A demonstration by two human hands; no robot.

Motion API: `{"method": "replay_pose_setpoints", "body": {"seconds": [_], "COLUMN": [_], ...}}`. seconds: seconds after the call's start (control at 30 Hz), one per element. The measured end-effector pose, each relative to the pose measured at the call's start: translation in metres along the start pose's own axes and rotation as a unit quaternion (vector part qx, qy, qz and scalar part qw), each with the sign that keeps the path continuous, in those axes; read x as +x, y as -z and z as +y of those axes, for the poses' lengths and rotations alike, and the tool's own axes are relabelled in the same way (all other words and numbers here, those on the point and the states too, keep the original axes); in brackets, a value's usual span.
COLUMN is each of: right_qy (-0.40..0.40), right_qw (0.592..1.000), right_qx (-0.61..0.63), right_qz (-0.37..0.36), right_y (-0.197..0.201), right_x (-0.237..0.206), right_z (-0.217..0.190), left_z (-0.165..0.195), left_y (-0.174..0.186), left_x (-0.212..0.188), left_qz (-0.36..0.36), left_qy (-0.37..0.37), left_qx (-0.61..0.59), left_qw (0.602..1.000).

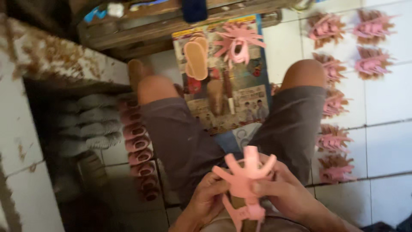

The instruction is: The person sits on the workshop floor and assembles pink sandals, pulling the strap upper over a sole and pressing the straps down against it. They work the sandal over with their hands and a wooden tool, then place the finished sandal on a shelf with other completed pairs.

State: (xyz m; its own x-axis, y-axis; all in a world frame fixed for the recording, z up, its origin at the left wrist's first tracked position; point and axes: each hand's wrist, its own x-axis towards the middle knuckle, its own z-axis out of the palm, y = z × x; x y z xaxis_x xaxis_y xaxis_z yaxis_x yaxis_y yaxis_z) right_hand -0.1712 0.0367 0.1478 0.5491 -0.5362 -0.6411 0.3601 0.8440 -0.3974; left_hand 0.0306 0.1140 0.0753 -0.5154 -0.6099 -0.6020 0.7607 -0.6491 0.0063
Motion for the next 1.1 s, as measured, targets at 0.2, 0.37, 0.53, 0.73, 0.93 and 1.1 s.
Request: {"method": "replay_pose_setpoints", "body": {"seconds": [0.2,0.37,0.53,0.73,0.93,1.1], "right_qy": [-0.013,-0.009,0.002,0.056,0.159,0.252], "right_qw": [1.0,0.998,0.999,0.994,0.962,0.906], "right_qx": [-0.015,0.059,0.037,-0.055,-0.149,-0.224], "right_qz": [0.012,-0.036,-0.03,-0.075,-0.163,-0.257], "right_y": [0.006,0.04,0.084,0.111,0.109,0.107], "right_x": [0.003,-0.014,-0.027,-0.028,-0.036,-0.03], "right_z": [0.006,0.021,0.041,0.046,0.042,0.028], "left_z": [0.008,0.005,-0.002,-0.004,-0.001,0.016], "left_y": [-0.015,-0.017,-0.019,-0.025,-0.029,-0.028], "left_x": [-0.002,-0.011,-0.009,-0.007,-0.014,0.014], "left_qz": [-0.015,-0.012,-0.054,-0.079,-0.054,-0.25], "left_qy": [-0.019,0.012,-0.027,-0.05,-0.034,0.082], "left_qx": [0.015,0.125,0.192,0.208,0.258,0.247], "left_qw": [1.0,0.992,0.98,0.974,0.964,0.933]}}
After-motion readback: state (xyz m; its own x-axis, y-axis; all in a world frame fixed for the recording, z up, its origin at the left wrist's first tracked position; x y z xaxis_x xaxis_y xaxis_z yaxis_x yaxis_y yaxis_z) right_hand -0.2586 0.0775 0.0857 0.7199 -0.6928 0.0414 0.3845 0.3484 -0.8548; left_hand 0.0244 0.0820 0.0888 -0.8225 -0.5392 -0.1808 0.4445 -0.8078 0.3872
